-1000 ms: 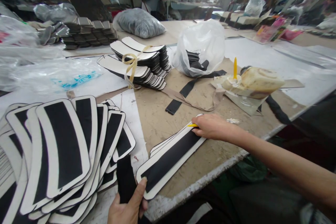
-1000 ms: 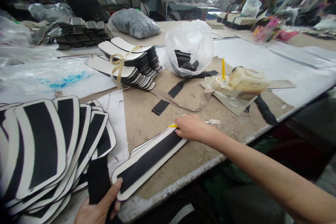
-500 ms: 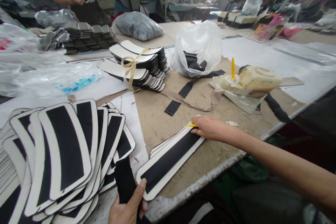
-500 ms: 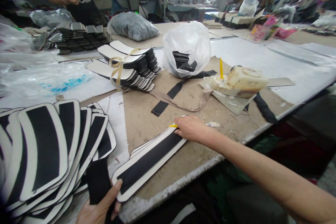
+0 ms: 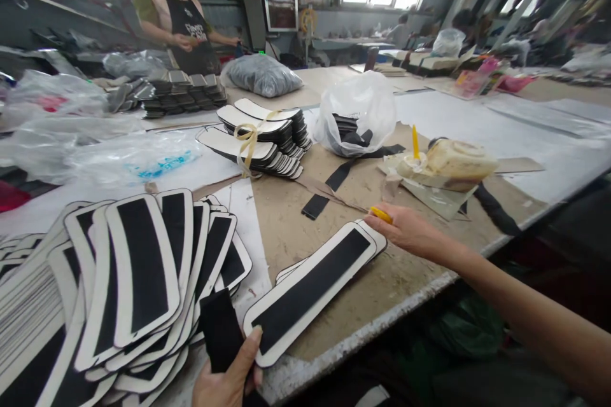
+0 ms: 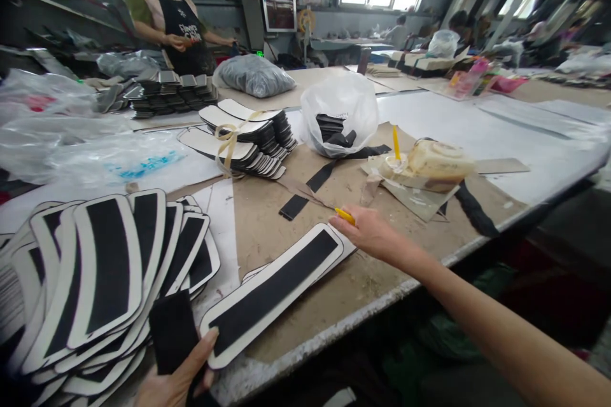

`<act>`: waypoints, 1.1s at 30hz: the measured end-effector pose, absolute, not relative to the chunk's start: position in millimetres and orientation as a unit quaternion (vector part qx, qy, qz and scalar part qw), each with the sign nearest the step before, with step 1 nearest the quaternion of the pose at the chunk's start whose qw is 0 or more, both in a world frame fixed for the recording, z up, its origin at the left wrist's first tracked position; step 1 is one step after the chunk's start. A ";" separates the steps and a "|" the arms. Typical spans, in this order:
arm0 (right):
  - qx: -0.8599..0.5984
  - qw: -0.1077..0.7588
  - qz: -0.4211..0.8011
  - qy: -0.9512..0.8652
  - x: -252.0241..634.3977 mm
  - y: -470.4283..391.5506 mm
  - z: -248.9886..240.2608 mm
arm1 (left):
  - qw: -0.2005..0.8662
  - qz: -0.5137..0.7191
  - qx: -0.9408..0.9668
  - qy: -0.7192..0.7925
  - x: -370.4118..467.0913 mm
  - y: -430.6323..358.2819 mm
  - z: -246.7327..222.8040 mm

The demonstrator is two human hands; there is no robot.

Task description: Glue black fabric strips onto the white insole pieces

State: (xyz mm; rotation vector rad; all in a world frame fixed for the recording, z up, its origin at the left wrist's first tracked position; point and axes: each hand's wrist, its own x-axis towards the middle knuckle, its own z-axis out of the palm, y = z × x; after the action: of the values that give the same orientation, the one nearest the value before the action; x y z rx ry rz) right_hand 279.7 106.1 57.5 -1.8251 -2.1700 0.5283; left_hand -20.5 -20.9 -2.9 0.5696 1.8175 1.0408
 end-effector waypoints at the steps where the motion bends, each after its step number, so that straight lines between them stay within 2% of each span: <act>1: -0.618 0.136 0.205 -0.747 280.0 103.1 57.2 | 0.470 0.439 0.227 0.732 -19.4 -21.9 -1.4; 4: -0.613 0.162 0.313 -0.707 279.1 92.8 54.0 | 0.490 0.488 0.215 0.690 -15.5 -25.4 5.3; 9: -0.626 0.235 0.546 -0.504 280.9 75.0 47.1 | 0.532 0.520 0.213 0.633 -12.6 -33.0 14.3; 15: -0.551 0.390 0.660 -0.329 275.7 53.4 37.9 | 0.606 0.572 0.164 0.528 -10.0 -41.9 16.4; 20: -0.545 0.425 0.641 -0.334 266.8 43.8 34.7 | 0.602 0.575 0.155 0.532 -14.3 -44.7 12.2; 26: -0.621 0.354 0.542 -0.442 265.0 39.2 40.4 | 0.542 0.566 0.213 0.583 -14.9 -48.7 10.6; 33: -0.604 0.352 0.534 -0.476 260.1 35.3 38.2 | 0.523 0.524 0.207 0.639 -15.4 -45.8 13.7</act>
State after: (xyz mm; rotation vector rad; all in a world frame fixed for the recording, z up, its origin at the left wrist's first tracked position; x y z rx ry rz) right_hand 260.1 35.3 38.2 -1.5620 -1.2305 1.3821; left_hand -15.4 -45.8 13.7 0.4965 1.5311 1.2546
